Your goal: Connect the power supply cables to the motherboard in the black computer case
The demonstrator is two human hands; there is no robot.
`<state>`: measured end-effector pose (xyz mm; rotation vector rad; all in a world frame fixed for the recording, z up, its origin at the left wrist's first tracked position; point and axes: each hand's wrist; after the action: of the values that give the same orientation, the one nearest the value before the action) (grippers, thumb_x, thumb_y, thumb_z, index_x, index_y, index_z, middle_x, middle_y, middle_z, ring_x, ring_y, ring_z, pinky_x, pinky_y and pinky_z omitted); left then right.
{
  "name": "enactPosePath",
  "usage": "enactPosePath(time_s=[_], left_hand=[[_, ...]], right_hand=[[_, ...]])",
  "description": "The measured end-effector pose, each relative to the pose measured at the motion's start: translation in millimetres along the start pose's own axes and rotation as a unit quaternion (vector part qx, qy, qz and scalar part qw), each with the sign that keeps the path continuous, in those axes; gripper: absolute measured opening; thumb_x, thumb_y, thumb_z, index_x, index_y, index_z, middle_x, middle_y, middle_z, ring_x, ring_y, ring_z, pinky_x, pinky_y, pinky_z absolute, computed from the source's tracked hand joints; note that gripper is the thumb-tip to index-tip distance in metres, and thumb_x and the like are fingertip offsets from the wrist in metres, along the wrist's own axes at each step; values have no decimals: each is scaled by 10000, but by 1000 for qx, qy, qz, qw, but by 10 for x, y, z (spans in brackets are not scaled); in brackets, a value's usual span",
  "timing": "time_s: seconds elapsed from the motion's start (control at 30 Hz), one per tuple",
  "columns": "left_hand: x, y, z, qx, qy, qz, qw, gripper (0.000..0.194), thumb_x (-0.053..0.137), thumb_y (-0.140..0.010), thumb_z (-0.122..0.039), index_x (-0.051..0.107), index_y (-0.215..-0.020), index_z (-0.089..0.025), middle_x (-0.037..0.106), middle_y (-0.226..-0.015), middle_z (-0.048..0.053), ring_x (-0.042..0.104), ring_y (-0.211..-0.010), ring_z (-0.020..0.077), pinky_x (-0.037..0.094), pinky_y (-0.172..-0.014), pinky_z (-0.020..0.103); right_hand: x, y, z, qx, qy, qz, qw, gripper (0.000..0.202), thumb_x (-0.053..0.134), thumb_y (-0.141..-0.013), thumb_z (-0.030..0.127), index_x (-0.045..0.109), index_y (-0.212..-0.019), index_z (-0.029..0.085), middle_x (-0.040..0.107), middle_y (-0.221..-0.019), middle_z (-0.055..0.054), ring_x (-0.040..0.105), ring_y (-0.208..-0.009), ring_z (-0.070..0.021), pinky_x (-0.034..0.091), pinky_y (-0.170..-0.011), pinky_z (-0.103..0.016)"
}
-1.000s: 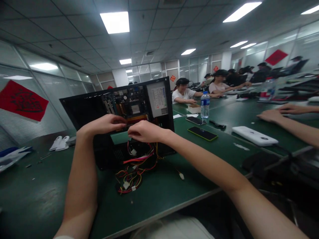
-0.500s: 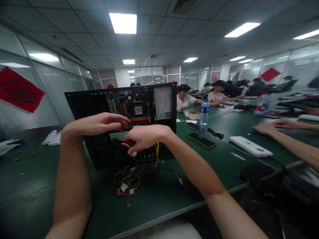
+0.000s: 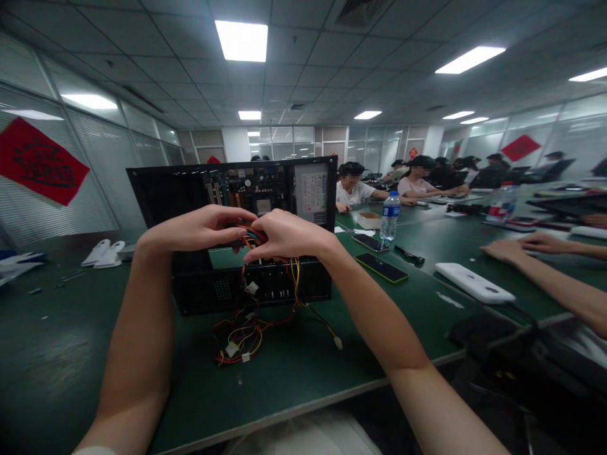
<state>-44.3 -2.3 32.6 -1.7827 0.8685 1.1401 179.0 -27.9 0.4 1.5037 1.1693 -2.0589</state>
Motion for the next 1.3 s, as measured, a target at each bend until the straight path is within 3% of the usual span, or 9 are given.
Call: enactPosePath(time_s=[0.1, 0.2, 0.4, 0.63, 0.83, 1.07, 1.3], left_hand=[[6, 25, 37, 15, -6, -7, 1000, 502, 584, -955, -428, 565, -1403, -203, 749, -1083, 84, 710, -846, 167, 542, -736, 244], [21, 37, 22, 31, 19, -4, 999, 596, 602, -948, -448, 485, -1477, -201, 753, -973, 76, 696, -745, 154, 531, -671, 241], [43, 79, -122, 42, 21, -12, 999, 667, 732, -858, -448, 531, -1448, -212, 724, -872, 48, 655, -702, 149, 516, -636, 243], [66, 106, -288, -5, -36, -71, 997, 573, 697, -877, -314, 550, -1409, -161, 674, -789, 15, 636, -715, 143, 492, -631, 237], [102, 74, -322, -17, -79, -124, 989, 606, 717, -848, -313, 558, -1403, -130, 656, -784, 13, 612, -696, 144, 485, -617, 246], [125, 14, -295, -12, -120, -140, 983, 630, 717, -847, -338, 544, -1421, -145, 701, -833, 28, 645, -738, 151, 512, -696, 264], [105, 49, -339, -16, -131, -138, 982, 617, 717, -856, -369, 561, -1407, -141, 658, -771, 9, 594, -678, 136, 486, -653, 251]], right_hand=[[-19, -4, -61, 10, -53, -5, 999, 458, 675, -861, 571, 635, -838, 115, 533, -666, 18, 429, -581, -89, 240, -547, -241], [-81, 43, -109, 9, -122, 20, 992, 450, 624, -886, 567, 636, -854, 119, 564, -685, 9, 451, -585, -95, 267, -547, -234], [-182, 162, -89, -4, -174, 64, 983, 424, 517, -964, 500, 630, -793, 129, 595, -678, -18, 480, -587, -105, 327, -547, -238], [-72, 65, -147, -4, -216, -1, 976, 385, 595, -928, 462, 485, -711, 164, 447, -611, 44, 382, -553, -76, 274, -502, -215], [-36, 25, -207, 1, -298, -7, 955, 345, 592, -938, 443, 541, -763, 150, 530, -646, 20, 471, -569, -89, 320, -509, -212], [-84, 42, -211, 6, -250, -24, 968, 273, 555, -974, 332, 587, -795, 129, 569, -680, 7, 486, -593, -91, 338, -535, -217], [-72, 38, -184, -3, -296, -3, 955, 271, 548, -984, 335, 623, -849, 113, 644, -752, -25, 535, -631, -95, 392, -568, -211]])
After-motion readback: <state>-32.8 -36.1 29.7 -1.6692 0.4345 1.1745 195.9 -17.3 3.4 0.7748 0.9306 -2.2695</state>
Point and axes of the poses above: each hand's wrist, its own y-axis away from the middle knuckle, its own x-axis out of the palm, z = x × y
